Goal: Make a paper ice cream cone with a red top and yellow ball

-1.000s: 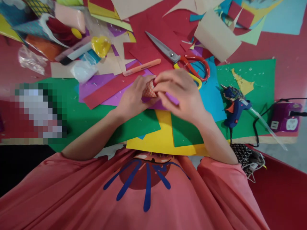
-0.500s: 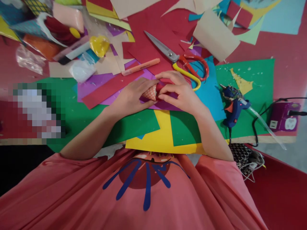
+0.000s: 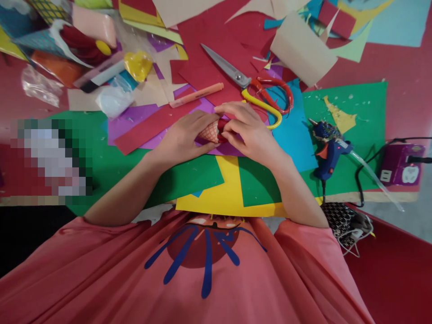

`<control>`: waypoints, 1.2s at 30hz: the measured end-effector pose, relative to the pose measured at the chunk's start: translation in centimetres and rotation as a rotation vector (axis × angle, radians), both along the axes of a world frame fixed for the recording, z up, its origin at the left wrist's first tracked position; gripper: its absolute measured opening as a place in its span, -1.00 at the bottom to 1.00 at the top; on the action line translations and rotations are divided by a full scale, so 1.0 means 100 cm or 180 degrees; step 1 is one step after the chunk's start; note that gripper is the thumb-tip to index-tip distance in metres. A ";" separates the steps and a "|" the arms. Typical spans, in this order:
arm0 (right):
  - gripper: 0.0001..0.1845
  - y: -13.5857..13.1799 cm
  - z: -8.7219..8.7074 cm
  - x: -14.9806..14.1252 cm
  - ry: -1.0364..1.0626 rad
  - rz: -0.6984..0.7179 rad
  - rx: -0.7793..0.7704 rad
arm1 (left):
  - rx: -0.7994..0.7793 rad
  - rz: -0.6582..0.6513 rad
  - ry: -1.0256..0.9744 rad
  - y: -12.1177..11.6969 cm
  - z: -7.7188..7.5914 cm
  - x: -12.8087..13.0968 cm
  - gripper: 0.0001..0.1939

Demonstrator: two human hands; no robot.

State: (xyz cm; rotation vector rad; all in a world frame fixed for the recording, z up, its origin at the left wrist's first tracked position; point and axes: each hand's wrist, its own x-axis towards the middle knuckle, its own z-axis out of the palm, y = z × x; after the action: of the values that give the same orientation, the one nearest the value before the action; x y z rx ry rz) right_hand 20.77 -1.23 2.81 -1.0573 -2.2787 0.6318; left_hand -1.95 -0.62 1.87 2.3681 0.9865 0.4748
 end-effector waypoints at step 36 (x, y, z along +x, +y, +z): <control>-0.86 -0.008 0.016 -0.006 -0.0267 0.0165 -0.0405 | 0.0040 -0.0034 0.0073 0.000 -0.002 0.001 -0.48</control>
State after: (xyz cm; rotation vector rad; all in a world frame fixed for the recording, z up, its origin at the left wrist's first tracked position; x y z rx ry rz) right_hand 20.14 -2.07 4.38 -1.1062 -2.3711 0.7762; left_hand -1.83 -0.67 1.69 2.3939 0.9833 0.4522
